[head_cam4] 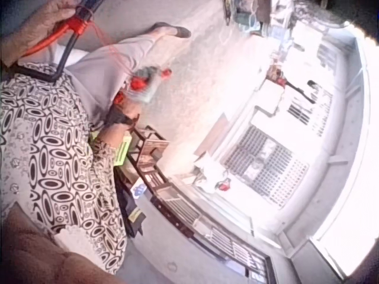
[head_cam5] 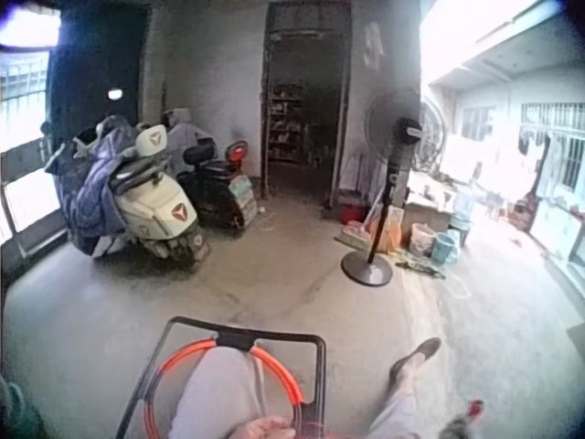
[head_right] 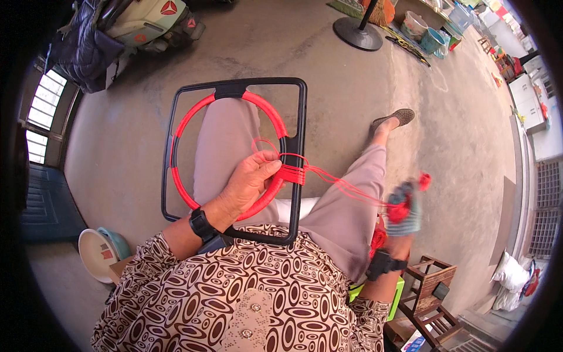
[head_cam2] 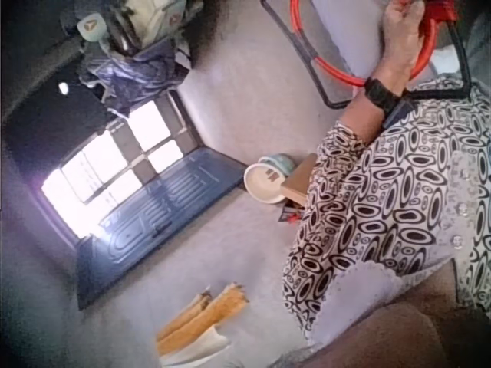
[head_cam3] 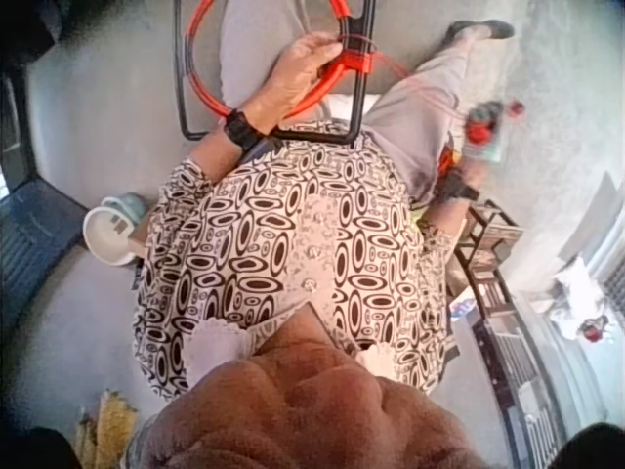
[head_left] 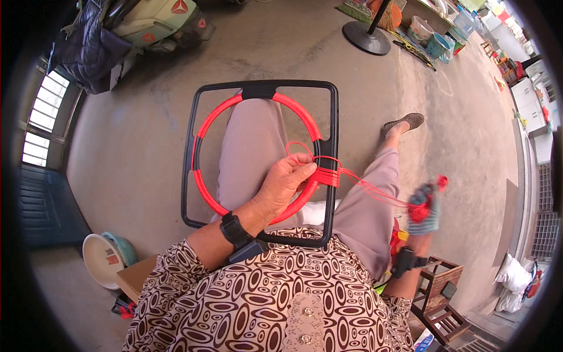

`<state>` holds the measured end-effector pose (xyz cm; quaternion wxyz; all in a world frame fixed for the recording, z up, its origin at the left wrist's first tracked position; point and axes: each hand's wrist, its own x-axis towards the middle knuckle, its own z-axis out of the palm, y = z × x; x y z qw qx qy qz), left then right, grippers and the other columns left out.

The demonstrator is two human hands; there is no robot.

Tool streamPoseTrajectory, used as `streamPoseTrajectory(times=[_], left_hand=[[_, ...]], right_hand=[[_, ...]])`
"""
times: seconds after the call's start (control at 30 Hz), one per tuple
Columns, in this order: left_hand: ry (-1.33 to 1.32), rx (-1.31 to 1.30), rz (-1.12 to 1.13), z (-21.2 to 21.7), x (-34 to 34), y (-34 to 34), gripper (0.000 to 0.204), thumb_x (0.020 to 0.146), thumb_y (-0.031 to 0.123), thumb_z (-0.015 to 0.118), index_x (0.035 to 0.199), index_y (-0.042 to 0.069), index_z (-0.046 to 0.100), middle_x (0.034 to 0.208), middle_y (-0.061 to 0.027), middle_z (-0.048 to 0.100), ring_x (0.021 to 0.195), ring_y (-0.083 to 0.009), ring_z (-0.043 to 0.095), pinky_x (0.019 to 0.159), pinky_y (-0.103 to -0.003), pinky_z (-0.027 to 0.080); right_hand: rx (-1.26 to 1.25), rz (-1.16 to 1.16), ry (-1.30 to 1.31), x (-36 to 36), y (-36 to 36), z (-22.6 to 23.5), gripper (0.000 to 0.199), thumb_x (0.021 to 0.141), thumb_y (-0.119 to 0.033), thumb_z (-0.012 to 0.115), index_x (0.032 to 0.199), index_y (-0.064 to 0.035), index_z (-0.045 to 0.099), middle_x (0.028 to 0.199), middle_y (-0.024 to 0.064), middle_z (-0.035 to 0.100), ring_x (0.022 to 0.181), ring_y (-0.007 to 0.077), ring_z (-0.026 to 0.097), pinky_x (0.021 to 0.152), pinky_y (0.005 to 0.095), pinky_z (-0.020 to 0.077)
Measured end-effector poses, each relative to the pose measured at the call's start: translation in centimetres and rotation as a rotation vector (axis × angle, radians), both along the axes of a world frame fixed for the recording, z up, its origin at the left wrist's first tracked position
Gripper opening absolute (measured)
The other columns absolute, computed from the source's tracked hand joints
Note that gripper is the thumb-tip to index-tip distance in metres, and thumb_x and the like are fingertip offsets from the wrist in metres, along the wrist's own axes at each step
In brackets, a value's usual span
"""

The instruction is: The person is wrapping red yarn around a circular red plastic ring while seated.

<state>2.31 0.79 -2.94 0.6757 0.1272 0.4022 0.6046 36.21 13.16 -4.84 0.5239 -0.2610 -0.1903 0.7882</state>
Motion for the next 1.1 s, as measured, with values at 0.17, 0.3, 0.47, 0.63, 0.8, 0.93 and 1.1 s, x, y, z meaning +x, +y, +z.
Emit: streamPoseTrajectory(times=[0.17, 0.3, 0.47, 0.63, 0.8, 0.93, 1.1], left_hand=[[0.021, 0.009, -0.016, 0.2, -0.1, 0.0, 0.015, 0.091, 0.011, 0.053, 0.104, 0.004, 0.052, 0.093, -0.0074, 0.062, 0.078, -0.0120, 0.063, 0.067, -0.025, 0.055], [0.087, 0.029, 0.042, 0.9, 0.1, 0.0, 0.026, 0.089, 0.014, 0.057, 0.110, 0.000, 0.049, 0.086, -0.0060, 0.064, 0.070, -0.0089, 0.060, 0.063, -0.021, 0.051], [0.126, -0.003, -0.002, 1.2, 0.1, -0.1, 0.027, 0.090, 0.013, 0.056, 0.111, -0.001, 0.049, 0.088, -0.0067, 0.063, 0.069, -0.0081, 0.060, 0.060, -0.020, 0.050], [0.098, 0.000, -0.063, 1.0, -0.1, -0.1, 0.021, 0.090, 0.013, 0.055, 0.105, 0.000, 0.051, 0.089, -0.0071, 0.063, 0.066, -0.0083, 0.060, 0.058, -0.020, 0.051], [0.105, 0.002, -0.029, 1.0, 0.2, 0.1, 0.019, 0.090, 0.014, 0.056, 0.103, 0.000, 0.052, 0.087, -0.0081, 0.064, 0.066, -0.0110, 0.062, 0.057, -0.021, 0.051], [0.065, -0.019, -0.010, 1.2, 0.2, -0.1, 0.019, 0.090, 0.014, 0.056, 0.102, 0.001, 0.052, 0.086, -0.0084, 0.064, 0.067, -0.0124, 0.062, 0.057, -0.021, 0.050], [0.098, -0.014, -0.038, 1.3, 0.0, -0.1, 0.016, 0.090, 0.012, 0.056, 0.099, 0.000, 0.052, 0.084, -0.0105, 0.064, 0.065, -0.0126, 0.062, 0.055, -0.021, 0.050]], right_hand=[[0.079, 0.527, -0.624, -13.1, -3.9, 2.1, 0.023, 0.083, -0.017, 0.062, 0.102, -0.0045, 0.058, 0.066, -0.0022, 0.051, 0.056, 0.0086, 0.050, 0.051, 0.0238, 0.0430], [0.033, 0.487, -0.812, -14.1, -3.0, 2.2, 0.020, 0.083, -0.023, 0.063, 0.089, -0.0038, 0.059, 0.066, 0.0002, 0.057, 0.055, 0.0094, 0.052, 0.052, 0.0233, 0.0432], [-0.283, 0.068, -0.691, -8.0, -0.4, -0.9, 0.017, 0.082, -0.021, 0.064, 0.087, -0.0069, 0.056, 0.051, 0.0003, 0.046, 0.037, 0.0114, 0.040, 0.035, 0.0240, 0.0338], [-0.313, -0.225, -0.687, -9.2, -0.5, 0.4, 0.018, 0.082, -0.022, 0.065, 0.095, -0.0107, 0.060, 0.052, 0.0000, 0.047, 0.038, 0.0114, 0.041, 0.035, 0.0228, 0.0341], [0.297, 0.584, -0.887, -14.6, -4.2, 2.6, 0.013, 0.081, -0.014, 0.064, 0.088, -0.0047, 0.061, 0.062, 0.0047, 0.059, 0.046, 0.0132, 0.055, 0.042, 0.0267, 0.0440], [0.093, 0.206, -0.780, -14.1, -3.0, 2.2, 0.013, 0.080, -0.013, 0.065, 0.088, -0.0059, 0.059, 0.058, 0.0042, 0.056, 0.043, 0.0131, 0.052, 0.041, 0.0256, 0.0434], [-0.047, 0.008, -0.837, -12.2, -1.6, 2.4, 0.011, 0.083, -0.010, 0.060, 0.092, -0.0060, 0.055, 0.054, 0.0041, 0.051, 0.040, 0.0136, 0.050, 0.036, 0.0264, 0.0403]])
